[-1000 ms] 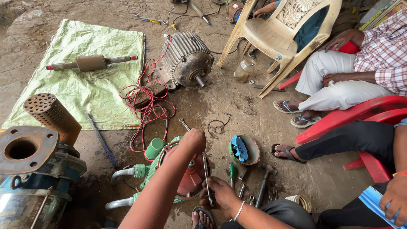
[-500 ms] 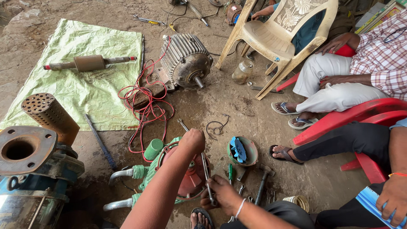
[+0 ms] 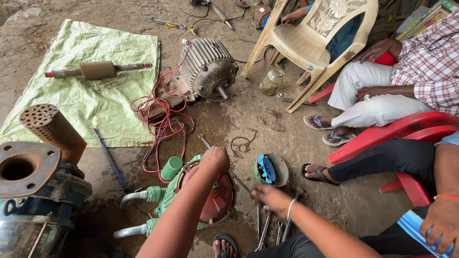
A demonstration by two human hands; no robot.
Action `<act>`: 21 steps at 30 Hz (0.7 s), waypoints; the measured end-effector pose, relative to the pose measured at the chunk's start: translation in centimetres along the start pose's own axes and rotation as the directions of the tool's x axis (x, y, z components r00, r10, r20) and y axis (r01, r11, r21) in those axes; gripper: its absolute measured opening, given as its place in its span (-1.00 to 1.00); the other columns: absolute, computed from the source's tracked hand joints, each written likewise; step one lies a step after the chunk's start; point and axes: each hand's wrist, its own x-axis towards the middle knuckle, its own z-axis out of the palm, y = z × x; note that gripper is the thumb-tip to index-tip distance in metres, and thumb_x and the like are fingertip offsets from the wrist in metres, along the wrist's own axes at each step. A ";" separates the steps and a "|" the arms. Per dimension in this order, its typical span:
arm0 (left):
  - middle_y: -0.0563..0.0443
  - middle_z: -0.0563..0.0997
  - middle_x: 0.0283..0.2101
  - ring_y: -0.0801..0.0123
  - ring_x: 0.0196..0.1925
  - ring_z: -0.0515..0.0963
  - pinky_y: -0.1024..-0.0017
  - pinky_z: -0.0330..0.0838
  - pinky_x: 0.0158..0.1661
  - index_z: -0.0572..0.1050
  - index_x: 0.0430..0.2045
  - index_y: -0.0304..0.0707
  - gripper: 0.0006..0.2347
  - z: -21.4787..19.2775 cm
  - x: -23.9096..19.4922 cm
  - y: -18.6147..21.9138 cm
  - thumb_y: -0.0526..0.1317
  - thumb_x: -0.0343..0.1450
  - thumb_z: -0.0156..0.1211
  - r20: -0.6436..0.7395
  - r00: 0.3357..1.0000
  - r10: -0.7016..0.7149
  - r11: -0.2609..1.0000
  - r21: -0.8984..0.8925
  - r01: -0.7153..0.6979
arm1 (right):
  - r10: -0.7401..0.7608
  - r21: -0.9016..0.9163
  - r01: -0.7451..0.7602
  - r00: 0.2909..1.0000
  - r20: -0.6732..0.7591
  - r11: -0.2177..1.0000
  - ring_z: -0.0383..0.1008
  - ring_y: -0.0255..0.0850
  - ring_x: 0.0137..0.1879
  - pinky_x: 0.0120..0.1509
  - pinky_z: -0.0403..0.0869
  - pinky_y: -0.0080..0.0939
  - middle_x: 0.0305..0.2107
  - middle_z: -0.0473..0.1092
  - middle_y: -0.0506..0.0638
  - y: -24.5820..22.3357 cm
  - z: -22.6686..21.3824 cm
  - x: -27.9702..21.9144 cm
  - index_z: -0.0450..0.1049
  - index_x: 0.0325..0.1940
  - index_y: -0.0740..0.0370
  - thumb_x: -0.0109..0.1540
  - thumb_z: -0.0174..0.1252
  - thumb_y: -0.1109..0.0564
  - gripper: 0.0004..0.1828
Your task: The person is repairing a green electric motor. They use a wrench to tighten bolts on the motor's red end cap and a hammer to tap the motor casing.
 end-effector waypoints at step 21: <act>-0.10 0.59 0.11 0.07 0.19 0.55 0.13 0.46 0.05 0.63 -0.06 -0.11 -0.62 -4.9 -2.5 -0.1 -0.05 0.27 0.43 0.084 0.972 -0.222 0.959 0.199 0.202 | -0.308 0.278 0.409 0.888 -0.341 0.869 0.52 -0.36 -0.36 -0.36 0.50 -0.34 -0.28 0.51 0.01 -12.2 -0.5 26.6 0.49 0.17 0.15 0.30 0.13 0.22 -0.67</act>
